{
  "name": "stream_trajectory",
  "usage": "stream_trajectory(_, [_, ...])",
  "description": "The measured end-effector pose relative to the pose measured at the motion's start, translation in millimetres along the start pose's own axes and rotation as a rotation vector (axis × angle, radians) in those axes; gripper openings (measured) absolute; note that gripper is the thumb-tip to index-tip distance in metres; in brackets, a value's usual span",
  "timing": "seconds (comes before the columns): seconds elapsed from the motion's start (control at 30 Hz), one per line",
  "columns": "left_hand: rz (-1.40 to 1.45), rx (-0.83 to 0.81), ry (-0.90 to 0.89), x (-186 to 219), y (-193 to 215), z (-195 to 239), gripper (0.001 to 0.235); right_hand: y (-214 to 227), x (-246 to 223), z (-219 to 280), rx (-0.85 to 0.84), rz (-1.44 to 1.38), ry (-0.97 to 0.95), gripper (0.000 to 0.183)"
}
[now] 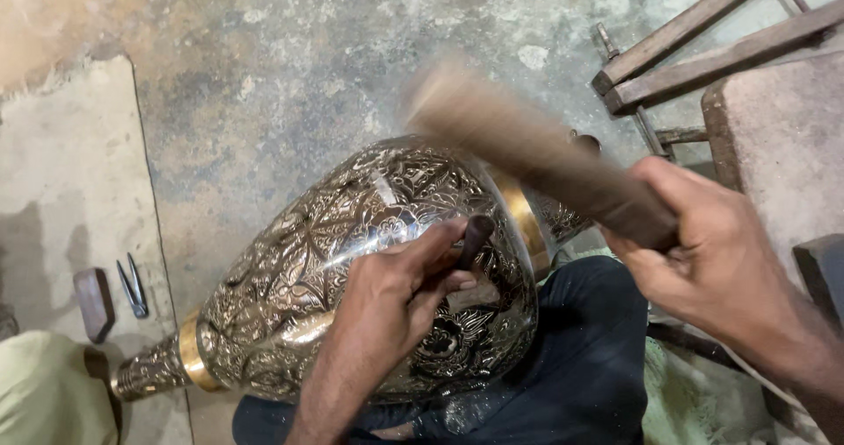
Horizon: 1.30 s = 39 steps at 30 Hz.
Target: The person uses a hammer and chisel to engrave intricate floral patterns onto a large metal vase. They repeatedly strike the chisel to create detailed designs on the vase's surface.
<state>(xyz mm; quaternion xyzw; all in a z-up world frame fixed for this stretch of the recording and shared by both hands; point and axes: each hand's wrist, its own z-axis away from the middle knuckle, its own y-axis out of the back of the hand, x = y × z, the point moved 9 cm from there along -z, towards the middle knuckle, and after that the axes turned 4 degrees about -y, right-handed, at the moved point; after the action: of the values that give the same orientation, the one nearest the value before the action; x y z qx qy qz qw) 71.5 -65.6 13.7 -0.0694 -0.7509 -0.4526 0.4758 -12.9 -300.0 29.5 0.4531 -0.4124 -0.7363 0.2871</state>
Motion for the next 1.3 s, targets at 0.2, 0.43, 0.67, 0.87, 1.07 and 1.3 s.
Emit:
stream_trajectory(0.2, [0.061,-0.028,0.144,-16.1,-4.7,0.2,0.033,3.7,-2.7,-1.1,0.04,0.27,0.118,0.021])
stream_trajectory(0.43, [0.031,0.0,0.072,-9.4,-6.5,5.9,0.024,4.3,-5.3,-2.3,0.013,0.154,0.127,0.039])
stream_trajectory(0.67, [0.001,0.014,-0.016,1.0,-2.9,1.9,0.036,2.7,-9.9,2.5,-0.033,0.201,0.066,0.028])
stream_trajectory(0.87, [-0.002,-0.087,0.055,-3.0,-6.9,2.1,0.021,-1.7,-17.6,9.4,0.084,0.15,0.208,0.027])
stream_trajectory(1.07, [0.026,-0.032,0.062,-5.3,-5.7,3.8,0.028,1.8,4.5,13.4,0.077,-0.2,0.122,0.029])
stream_trajectory(1.3, [0.07,-0.001,0.015,-2.8,-5.8,10.8,0.035,4.9,4.5,16.3,0.105,-0.012,0.14,0.022])
